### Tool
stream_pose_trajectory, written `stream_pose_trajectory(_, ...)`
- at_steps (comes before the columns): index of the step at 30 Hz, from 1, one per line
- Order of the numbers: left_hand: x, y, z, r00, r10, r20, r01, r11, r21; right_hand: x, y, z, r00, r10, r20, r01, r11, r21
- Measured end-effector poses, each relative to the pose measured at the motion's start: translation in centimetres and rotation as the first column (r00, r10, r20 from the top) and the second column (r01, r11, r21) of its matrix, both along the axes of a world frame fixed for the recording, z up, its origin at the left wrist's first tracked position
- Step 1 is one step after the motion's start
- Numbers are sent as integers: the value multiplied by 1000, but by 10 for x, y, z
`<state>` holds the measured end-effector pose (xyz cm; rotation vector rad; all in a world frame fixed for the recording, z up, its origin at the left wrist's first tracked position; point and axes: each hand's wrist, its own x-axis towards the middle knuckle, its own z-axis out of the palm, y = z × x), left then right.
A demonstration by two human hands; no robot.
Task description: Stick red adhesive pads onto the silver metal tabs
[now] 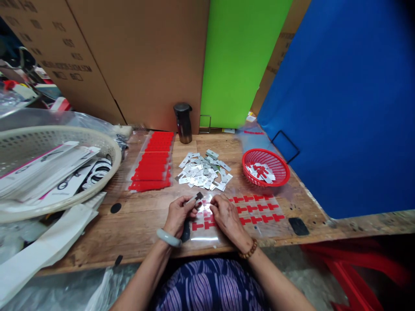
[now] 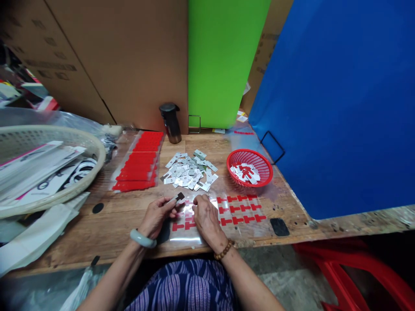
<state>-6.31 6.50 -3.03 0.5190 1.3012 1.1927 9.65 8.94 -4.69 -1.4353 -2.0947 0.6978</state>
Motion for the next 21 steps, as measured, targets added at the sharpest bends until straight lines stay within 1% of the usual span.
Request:
stream_pose_trajectory(4, 8, 8, -10, 1000, 8, 2, -8, 999, -38, -2, 4, -3, 998, -3, 62, 4, 1000, -5)
stream_pose_trajectory(9, 14, 11, -18, 999, 33, -33, -34, 999, -22, -1, 2, 0, 999, -2, 46, 2, 1000, -2)
stream_pose_trajectory(16, 13, 10, -19, 997, 27, -69, -26, 1000, 10, -3, -15, 3, 996, -45, -83, 47, 999, 24)
stream_pose_trajectory(21, 14, 14, -21, 995, 24, -96, -22, 1000, 22, -6, -14, 4, 991, -105, -88, 105, 994, -9)
